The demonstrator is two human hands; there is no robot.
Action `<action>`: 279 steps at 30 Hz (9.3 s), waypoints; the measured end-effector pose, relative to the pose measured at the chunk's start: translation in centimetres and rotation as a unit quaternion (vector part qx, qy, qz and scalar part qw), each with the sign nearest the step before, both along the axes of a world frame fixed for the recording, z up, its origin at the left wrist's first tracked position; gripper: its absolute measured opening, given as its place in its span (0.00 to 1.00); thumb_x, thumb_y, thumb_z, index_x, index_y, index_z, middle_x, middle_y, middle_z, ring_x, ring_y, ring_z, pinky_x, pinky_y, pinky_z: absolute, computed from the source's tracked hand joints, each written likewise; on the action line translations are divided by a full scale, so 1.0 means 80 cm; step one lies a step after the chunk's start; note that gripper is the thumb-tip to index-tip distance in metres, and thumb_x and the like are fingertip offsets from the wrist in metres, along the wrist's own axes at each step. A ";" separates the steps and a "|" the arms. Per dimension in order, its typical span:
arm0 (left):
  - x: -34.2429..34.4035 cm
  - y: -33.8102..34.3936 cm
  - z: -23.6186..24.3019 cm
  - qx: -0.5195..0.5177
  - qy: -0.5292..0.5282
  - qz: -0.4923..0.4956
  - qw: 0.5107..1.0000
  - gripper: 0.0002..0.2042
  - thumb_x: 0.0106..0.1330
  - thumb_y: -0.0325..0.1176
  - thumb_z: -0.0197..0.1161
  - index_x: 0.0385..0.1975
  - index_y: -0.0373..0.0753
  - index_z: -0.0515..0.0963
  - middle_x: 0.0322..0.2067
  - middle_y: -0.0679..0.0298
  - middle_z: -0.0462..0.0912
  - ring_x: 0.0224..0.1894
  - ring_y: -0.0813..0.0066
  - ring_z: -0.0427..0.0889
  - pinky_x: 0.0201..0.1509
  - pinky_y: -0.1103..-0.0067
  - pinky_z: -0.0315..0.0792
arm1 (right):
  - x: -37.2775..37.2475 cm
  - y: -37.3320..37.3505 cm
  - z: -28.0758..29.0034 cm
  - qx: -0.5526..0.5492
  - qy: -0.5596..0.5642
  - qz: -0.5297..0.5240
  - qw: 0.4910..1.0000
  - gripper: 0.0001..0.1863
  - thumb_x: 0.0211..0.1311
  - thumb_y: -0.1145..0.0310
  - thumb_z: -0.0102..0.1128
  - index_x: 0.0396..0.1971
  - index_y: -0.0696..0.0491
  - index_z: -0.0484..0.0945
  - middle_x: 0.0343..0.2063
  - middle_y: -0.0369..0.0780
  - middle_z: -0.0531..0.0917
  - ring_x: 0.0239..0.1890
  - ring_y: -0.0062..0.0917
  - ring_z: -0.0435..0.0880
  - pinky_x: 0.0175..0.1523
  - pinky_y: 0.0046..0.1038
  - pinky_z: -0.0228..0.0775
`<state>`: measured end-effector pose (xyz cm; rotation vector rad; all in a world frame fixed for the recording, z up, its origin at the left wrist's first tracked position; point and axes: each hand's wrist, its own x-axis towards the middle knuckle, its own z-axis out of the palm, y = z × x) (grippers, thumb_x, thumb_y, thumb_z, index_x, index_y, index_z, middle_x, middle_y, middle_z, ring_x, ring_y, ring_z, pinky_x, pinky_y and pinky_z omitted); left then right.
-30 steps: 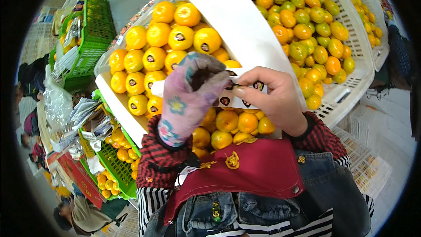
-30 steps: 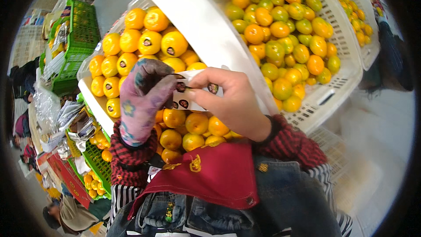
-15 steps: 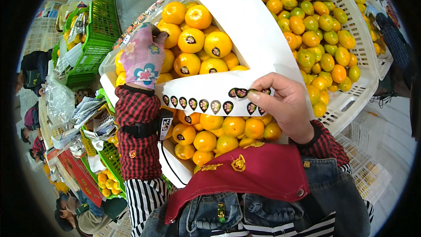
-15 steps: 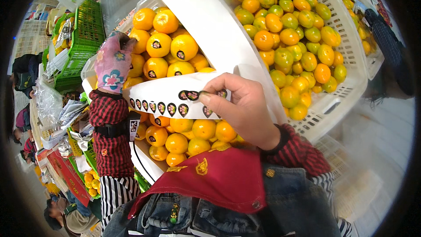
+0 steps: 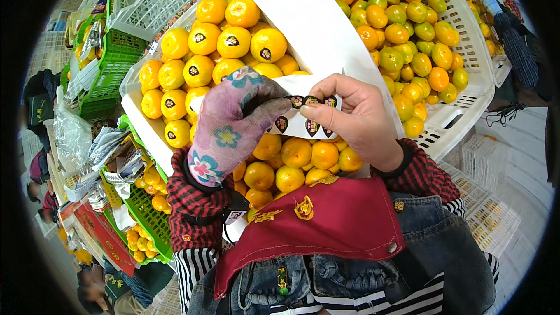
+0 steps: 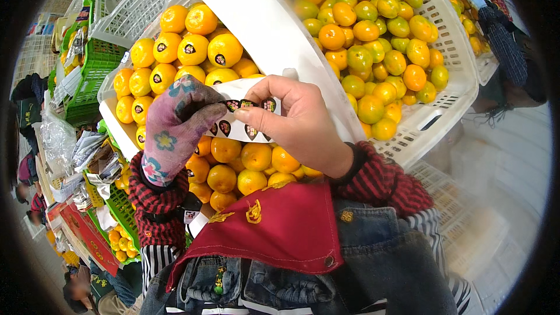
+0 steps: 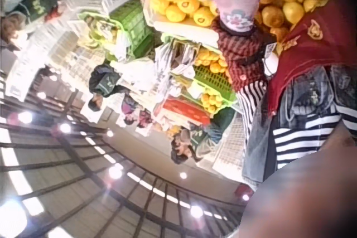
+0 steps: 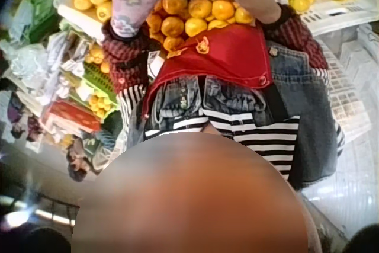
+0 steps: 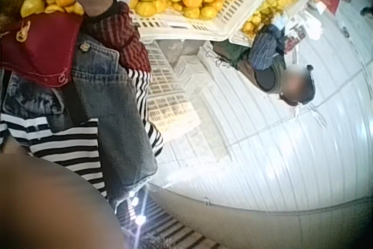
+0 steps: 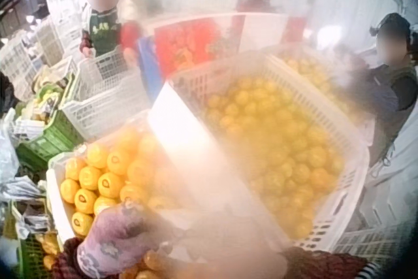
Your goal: The person applies small round stickers to many oranges in a white tray, then places the oranges into a red plastic bag and seals it. The person handles oranges, sticker sheets, and the bag by hand.
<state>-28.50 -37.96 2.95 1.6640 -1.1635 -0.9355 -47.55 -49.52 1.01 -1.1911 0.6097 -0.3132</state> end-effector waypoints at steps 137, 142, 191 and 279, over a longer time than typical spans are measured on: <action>-0.010 0.135 -0.006 -0.054 0.131 0.321 0.936 0.18 0.67 0.20 0.67 0.56 0.30 0.78 0.50 0.59 0.85 0.45 0.74 0.85 0.49 0.76 0.84 | -0.018 0.013 0.014 -0.190 -0.059 -0.025 0.980 0.21 0.62 0.77 0.68 0.56 0.61 0.81 0.51 0.39 0.85 0.56 0.22 0.79 0.64 0.26 0.69; -0.012 0.131 0.004 -0.025 0.136 0.304 0.943 0.18 0.67 0.19 0.66 0.56 0.29 0.76 0.45 0.58 0.86 0.42 0.73 0.86 0.49 0.76 0.83 | -0.023 0.002 0.022 -0.197 -0.022 -0.031 0.980 0.15 0.65 0.78 0.66 0.51 0.61 0.83 0.46 0.38 0.86 0.48 0.19 0.83 0.56 0.22 0.75; 0.248 0.003 -0.051 0.017 -0.144 0.182 0.973 0.19 0.67 0.28 0.70 0.56 0.34 0.77 0.46 0.61 0.85 0.37 0.76 0.82 0.38 0.79 0.75 | -0.019 -0.017 0.011 -0.234 0.047 -0.095 0.967 0.06 0.68 0.78 0.64 0.43 0.63 0.82 0.35 0.39 0.87 0.37 0.20 0.85 0.45 0.21 0.77; 0.206 0.094 -0.074 -0.061 -0.436 0.200 0.876 0.11 0.68 0.29 0.69 0.49 0.37 0.82 0.43 0.56 0.87 0.41 0.63 0.88 0.44 0.74 0.81 | -0.020 -0.084 0.117 -0.211 0.109 0.403 0.884 0.43 0.53 0.64 0.80 0.69 0.57 0.72 0.46 0.44 0.89 0.45 0.28 0.88 0.55 0.28 0.76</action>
